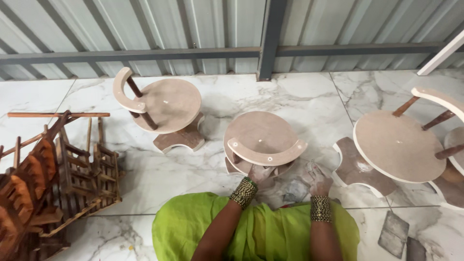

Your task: The person sits on the floor assembling small wooden stools. They apply a white paste by hand to the seat and backrest parts, press the curved backrest onto the round seat, fit the backrest onto the leg assembly, and turn the stools over to seat the joints, working on one stool at a time.

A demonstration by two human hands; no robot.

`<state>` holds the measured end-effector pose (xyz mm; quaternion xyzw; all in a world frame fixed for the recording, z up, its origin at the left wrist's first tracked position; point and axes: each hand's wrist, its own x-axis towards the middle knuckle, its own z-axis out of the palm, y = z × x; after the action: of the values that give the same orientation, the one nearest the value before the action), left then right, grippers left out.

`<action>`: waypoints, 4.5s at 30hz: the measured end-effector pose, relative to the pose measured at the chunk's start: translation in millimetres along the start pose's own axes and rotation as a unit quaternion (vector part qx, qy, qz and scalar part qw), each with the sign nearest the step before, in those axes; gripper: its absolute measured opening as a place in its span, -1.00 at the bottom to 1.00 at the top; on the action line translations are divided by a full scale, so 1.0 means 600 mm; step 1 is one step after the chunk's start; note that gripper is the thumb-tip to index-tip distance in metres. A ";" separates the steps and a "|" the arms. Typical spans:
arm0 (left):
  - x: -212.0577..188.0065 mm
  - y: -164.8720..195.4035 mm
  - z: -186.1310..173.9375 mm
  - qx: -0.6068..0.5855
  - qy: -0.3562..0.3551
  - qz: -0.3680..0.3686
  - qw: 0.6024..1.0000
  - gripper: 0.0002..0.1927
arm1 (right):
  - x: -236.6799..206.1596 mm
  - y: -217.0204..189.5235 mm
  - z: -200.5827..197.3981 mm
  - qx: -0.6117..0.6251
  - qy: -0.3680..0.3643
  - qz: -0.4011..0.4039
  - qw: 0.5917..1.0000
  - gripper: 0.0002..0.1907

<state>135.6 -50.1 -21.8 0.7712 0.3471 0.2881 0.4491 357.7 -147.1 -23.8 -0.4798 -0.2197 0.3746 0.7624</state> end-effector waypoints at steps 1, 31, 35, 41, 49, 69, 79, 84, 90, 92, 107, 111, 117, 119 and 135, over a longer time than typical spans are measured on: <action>0.007 0.007 0.011 -0.007 -0.009 -0.017 1.000 -0.71 | 0.001 -0.001 0.000 0.018 0.033 0.011 0.999 -0.67; 0.242 0.014 -0.254 -0.746 0.354 -0.172 0.538 -0.55 | 0.051 0.041 -0.017 0.030 -0.029 -0.008 0.999 -0.58; 0.239 0.005 -0.262 -0.740 0.352 -0.187 0.542 -0.54 | 0.049 0.048 -0.005 0.031 -0.039 0.023 0.998 -0.58; 0.220 0.002 -0.268 -0.613 0.239 -0.200 0.726 -0.46 | 0.049 0.045 -0.009 0.036 -0.028 0.018 0.999 -0.58; 0.147 -0.006 -0.228 0.069 0.141 -0.078 0.984 -0.29 | 0.032 0.043 0.015 0.003 -0.010 -0.015 1.000 -0.63; 0.191 0.031 -0.189 0.159 0.246 -0.177 0.940 -0.69 | 0.071 -0.042 0.208 -0.569 -0.044 -0.465 0.677 -0.79; 0.188 0.033 -0.190 0.154 0.252 -0.183 0.938 -0.67 | -0.004 -0.015 0.091 -0.644 -0.222 -0.394 0.617 -0.78; 0.178 0.036 -0.201 0.141 0.235 -0.192 0.943 -0.66 | 0.011 -0.067 0.089 -0.604 -0.213 -0.254 0.724 -0.80; 0.169 0.038 -0.207 0.146 0.217 -0.203 0.944 -0.62 | 0.086 -0.134 0.144 -0.509 -0.057 -0.416 0.751 -0.78; 0.167 0.040 -0.207 0.144 0.211 -0.208 0.944 -0.62 | 0.103 -0.129 0.160 -0.540 -0.038 -0.465 0.700 -0.78; 0.178 0.041 -0.188 0.160 0.260 -0.196 0.932 -0.70 | 0.047 -0.014 0.097 -0.567 0.016 -0.426 0.704 -0.90; 0.177 0.044 -0.190 0.152 0.253 -0.214 0.931 -0.71 | 0.074 -0.054 0.127 -0.448 0.067 -0.447 0.771 -0.90; 0.174 0.046 -0.191 0.145 0.268 -0.198 0.932 -0.72 | 0.098 -0.011 0.188 -0.468 0.096 -0.421 0.771 -0.93; 0.174 0.045 -0.190 0.147 0.269 -0.200 0.931 -0.72 | 0.096 -0.007 0.192 -0.556 0.071 -0.426 0.710 -0.98; 0.155 0.047 -0.203 0.135 0.248 -0.204 0.937 -0.69 | 0.099 -0.033 0.152 -0.652 0.066 -0.282 0.701 -0.80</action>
<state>106.9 73.8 68.0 0.6412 0.6331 0.3226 0.2897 338.9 -54.1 33.0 -0.7962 -0.4827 -0.1273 0.3419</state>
